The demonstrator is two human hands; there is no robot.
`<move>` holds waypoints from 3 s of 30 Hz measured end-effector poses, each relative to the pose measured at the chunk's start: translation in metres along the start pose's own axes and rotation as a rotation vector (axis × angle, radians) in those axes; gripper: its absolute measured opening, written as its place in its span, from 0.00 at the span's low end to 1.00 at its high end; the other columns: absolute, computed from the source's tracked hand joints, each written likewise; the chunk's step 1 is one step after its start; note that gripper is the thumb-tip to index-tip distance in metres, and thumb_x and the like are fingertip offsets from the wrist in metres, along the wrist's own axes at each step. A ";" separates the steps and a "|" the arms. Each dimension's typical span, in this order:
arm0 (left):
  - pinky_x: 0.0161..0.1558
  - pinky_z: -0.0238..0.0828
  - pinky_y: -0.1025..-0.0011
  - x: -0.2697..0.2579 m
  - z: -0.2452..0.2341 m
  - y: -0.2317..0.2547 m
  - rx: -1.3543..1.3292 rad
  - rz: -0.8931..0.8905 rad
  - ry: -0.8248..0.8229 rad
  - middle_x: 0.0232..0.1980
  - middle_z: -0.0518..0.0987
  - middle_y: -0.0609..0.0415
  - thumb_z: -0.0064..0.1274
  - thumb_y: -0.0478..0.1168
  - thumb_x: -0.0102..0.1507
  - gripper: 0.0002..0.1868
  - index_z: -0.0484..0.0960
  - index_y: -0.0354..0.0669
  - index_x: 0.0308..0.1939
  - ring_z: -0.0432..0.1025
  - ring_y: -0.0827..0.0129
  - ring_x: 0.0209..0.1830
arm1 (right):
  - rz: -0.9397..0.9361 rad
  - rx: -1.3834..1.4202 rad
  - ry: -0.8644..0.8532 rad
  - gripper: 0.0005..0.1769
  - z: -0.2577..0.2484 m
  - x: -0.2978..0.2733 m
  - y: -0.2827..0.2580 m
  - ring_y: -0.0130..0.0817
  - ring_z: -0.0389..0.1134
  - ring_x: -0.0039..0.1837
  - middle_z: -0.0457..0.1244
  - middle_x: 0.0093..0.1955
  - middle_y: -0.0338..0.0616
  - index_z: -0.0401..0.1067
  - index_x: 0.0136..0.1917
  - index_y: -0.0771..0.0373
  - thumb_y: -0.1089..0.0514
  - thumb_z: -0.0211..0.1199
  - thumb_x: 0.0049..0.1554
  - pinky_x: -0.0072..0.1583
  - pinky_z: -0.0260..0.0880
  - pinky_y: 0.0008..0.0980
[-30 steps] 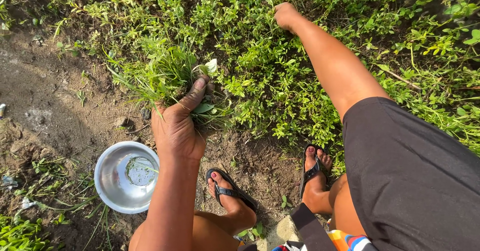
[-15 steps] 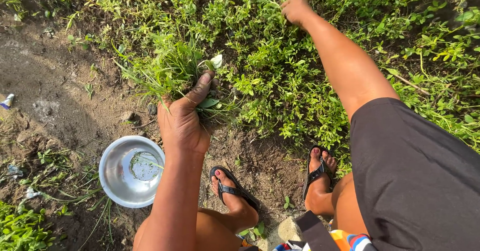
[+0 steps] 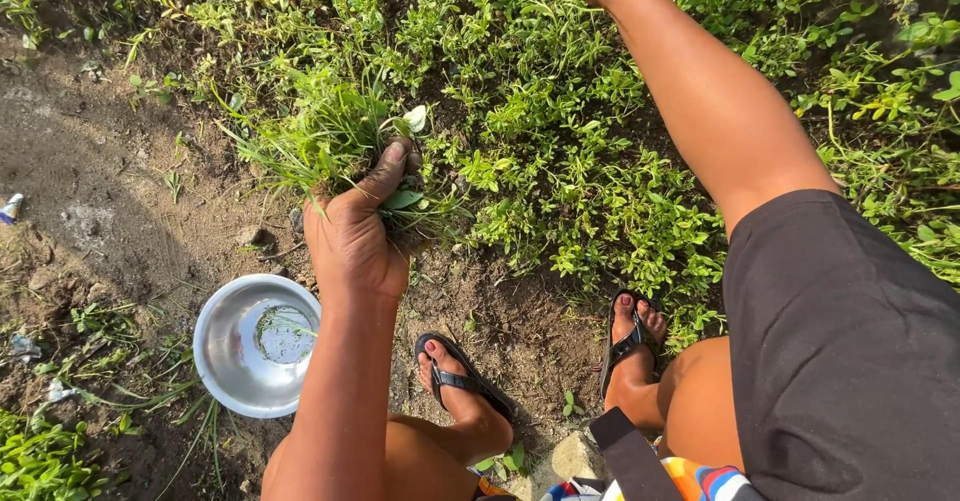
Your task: Picking weeds or small plants from a garden by hand.
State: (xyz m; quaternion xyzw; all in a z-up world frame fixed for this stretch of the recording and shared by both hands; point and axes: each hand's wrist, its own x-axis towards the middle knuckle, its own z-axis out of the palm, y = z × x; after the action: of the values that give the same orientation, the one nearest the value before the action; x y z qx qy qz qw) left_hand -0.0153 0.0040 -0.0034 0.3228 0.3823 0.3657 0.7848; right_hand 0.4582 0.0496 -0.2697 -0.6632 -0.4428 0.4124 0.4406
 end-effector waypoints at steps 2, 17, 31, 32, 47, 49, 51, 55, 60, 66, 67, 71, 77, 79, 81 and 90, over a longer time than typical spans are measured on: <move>0.40 0.80 0.67 0.005 -0.001 -0.001 -0.001 0.013 0.002 0.45 0.84 0.47 0.60 0.23 0.59 0.17 0.80 0.30 0.52 0.80 0.64 0.38 | -0.058 0.020 -0.082 0.15 0.012 -0.006 -0.037 0.24 0.70 0.53 0.69 0.54 0.40 0.75 0.63 0.62 0.59 0.61 0.63 0.59 0.70 0.28; 0.43 0.79 0.68 0.024 0.001 -0.006 -0.105 0.190 -0.050 0.45 0.82 0.50 0.65 0.28 0.62 0.19 0.78 0.31 0.55 0.78 0.66 0.39 | -0.453 0.017 -0.417 0.12 0.155 -0.144 -0.311 0.25 0.74 0.49 0.72 0.48 0.41 0.79 0.55 0.66 0.70 0.69 0.57 0.52 0.78 0.26; 0.42 0.82 0.63 0.027 0.000 -0.006 -0.158 0.212 0.028 0.42 0.83 0.49 0.64 0.31 0.61 0.15 0.81 0.31 0.50 0.79 0.64 0.39 | -0.594 -0.175 -0.426 0.10 0.148 -0.145 -0.319 0.26 0.75 0.48 0.72 0.48 0.41 0.77 0.54 0.67 0.68 0.71 0.58 0.51 0.79 0.28; 0.42 0.82 0.63 0.026 0.000 -0.003 -0.158 0.214 0.027 0.42 0.83 0.49 0.64 0.31 0.61 0.15 0.81 0.31 0.50 0.79 0.64 0.39 | -0.596 -0.175 -0.426 0.10 0.144 -0.143 -0.318 0.26 0.75 0.48 0.72 0.48 0.41 0.77 0.54 0.67 0.68 0.71 0.58 0.51 0.79 0.28; 0.44 0.81 0.66 0.035 -0.023 -0.005 -0.141 0.246 0.121 0.41 0.84 0.44 0.60 0.26 0.60 0.13 0.79 0.28 0.48 0.80 0.60 0.40 | -0.170 -1.246 0.005 0.08 0.071 -0.043 -0.124 0.44 0.72 0.41 0.69 0.42 0.57 0.79 0.49 0.69 0.64 0.60 0.64 0.46 0.75 0.45; 0.44 0.81 0.65 0.030 -0.023 -0.007 -0.145 0.233 0.091 0.41 0.84 0.43 0.60 0.26 0.61 0.11 0.78 0.29 0.47 0.80 0.60 0.40 | -0.333 -0.949 0.138 0.17 0.076 -0.040 -0.114 0.44 0.73 0.43 0.71 0.45 0.55 0.80 0.57 0.63 0.68 0.59 0.56 0.48 0.73 0.45; 0.44 0.81 0.65 0.021 -0.019 -0.006 -0.127 0.200 0.103 0.41 0.84 0.44 0.60 0.27 0.61 0.11 0.78 0.30 0.47 0.80 0.60 0.40 | -0.336 -0.907 0.103 0.16 0.086 -0.037 -0.113 0.44 0.73 0.45 0.72 0.48 0.54 0.81 0.56 0.62 0.68 0.60 0.56 0.49 0.73 0.45; 0.45 0.81 0.64 0.010 -0.025 -0.010 -0.127 0.152 0.068 0.41 0.84 0.45 0.59 0.28 0.62 0.10 0.78 0.31 0.46 0.80 0.60 0.41 | -0.228 -0.697 0.061 0.18 0.114 -0.019 -0.092 0.38 0.74 0.50 0.72 0.51 0.48 0.83 0.55 0.58 0.69 0.61 0.55 0.55 0.75 0.38; 0.45 0.80 0.64 -0.005 -0.035 0.001 -0.133 0.127 0.106 0.42 0.84 0.46 0.60 0.28 0.62 0.12 0.78 0.32 0.48 0.79 0.61 0.41 | -0.181 -0.314 0.002 0.24 0.153 0.022 -0.010 0.32 0.74 0.55 0.72 0.57 0.46 0.77 0.62 0.60 0.71 0.62 0.53 0.58 0.75 0.33; 0.48 0.80 0.65 -0.025 -0.046 0.019 -0.205 0.092 0.128 0.43 0.83 0.46 0.60 0.29 0.61 0.13 0.78 0.33 0.50 0.79 0.61 0.43 | 0.135 -0.102 0.119 0.32 0.172 0.028 0.001 0.31 0.72 0.51 0.64 0.64 0.42 0.68 0.69 0.56 0.71 0.60 0.52 0.52 0.79 0.35; 0.47 0.79 0.65 -0.028 -0.047 0.021 -0.208 0.078 0.117 0.43 0.83 0.46 0.60 0.29 0.62 0.13 0.78 0.33 0.50 0.79 0.61 0.43 | 0.201 -0.171 0.136 0.29 0.171 0.030 0.003 0.34 0.72 0.48 0.69 0.60 0.44 0.70 0.69 0.55 0.69 0.61 0.54 0.53 0.76 0.36; 0.49 0.79 0.65 -0.030 -0.056 0.025 -0.201 0.109 0.118 0.44 0.83 0.46 0.61 0.28 0.62 0.13 0.78 0.33 0.49 0.79 0.60 0.45 | 0.085 -0.399 0.153 0.21 0.178 0.055 0.040 0.29 0.71 0.52 0.71 0.57 0.46 0.77 0.62 0.58 0.64 0.70 0.55 0.58 0.73 0.34; 0.49 0.79 0.65 -0.025 -0.059 0.028 -0.214 0.101 0.123 0.43 0.84 0.45 0.60 0.29 0.62 0.12 0.78 0.33 0.49 0.79 0.61 0.44 | 0.217 -0.574 0.271 0.07 0.181 0.050 0.036 0.29 0.73 0.48 0.74 0.50 0.42 0.83 0.49 0.55 0.56 0.75 0.56 0.59 0.75 0.34; 0.48 0.79 0.65 -0.024 -0.057 0.029 -0.190 0.107 0.116 0.43 0.83 0.46 0.60 0.29 0.63 0.12 0.78 0.32 0.49 0.79 0.61 0.43 | 0.148 -0.615 0.378 0.20 0.178 0.047 0.028 0.30 0.69 0.47 0.72 0.52 0.41 0.82 0.51 0.48 0.62 0.76 0.45 0.56 0.71 0.36; 0.49 0.79 0.65 -0.024 -0.059 0.028 -0.201 0.104 0.113 0.43 0.83 0.45 0.61 0.29 0.62 0.12 0.78 0.32 0.49 0.79 0.61 0.43 | 0.243 -0.568 0.351 0.20 0.180 0.046 0.027 0.31 0.70 0.45 0.72 0.54 0.38 0.81 0.54 0.45 0.64 0.70 0.49 0.53 0.74 0.37; 0.48 0.79 0.66 -0.022 -0.050 0.026 -0.160 0.083 0.156 0.42 0.84 0.46 0.61 0.30 0.61 0.14 0.78 0.32 0.50 0.79 0.62 0.43 | 0.316 -0.476 0.389 0.20 0.205 0.058 0.027 0.27 0.70 0.47 0.73 0.55 0.30 0.81 0.52 0.36 0.63 0.62 0.56 0.55 0.71 0.31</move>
State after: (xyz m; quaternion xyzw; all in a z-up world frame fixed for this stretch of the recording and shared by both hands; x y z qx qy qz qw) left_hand -0.0756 0.0110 -0.0001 0.2453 0.3980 0.4511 0.7602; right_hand 0.2874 0.1437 -0.3603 -0.8739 -0.3261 0.2267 0.2802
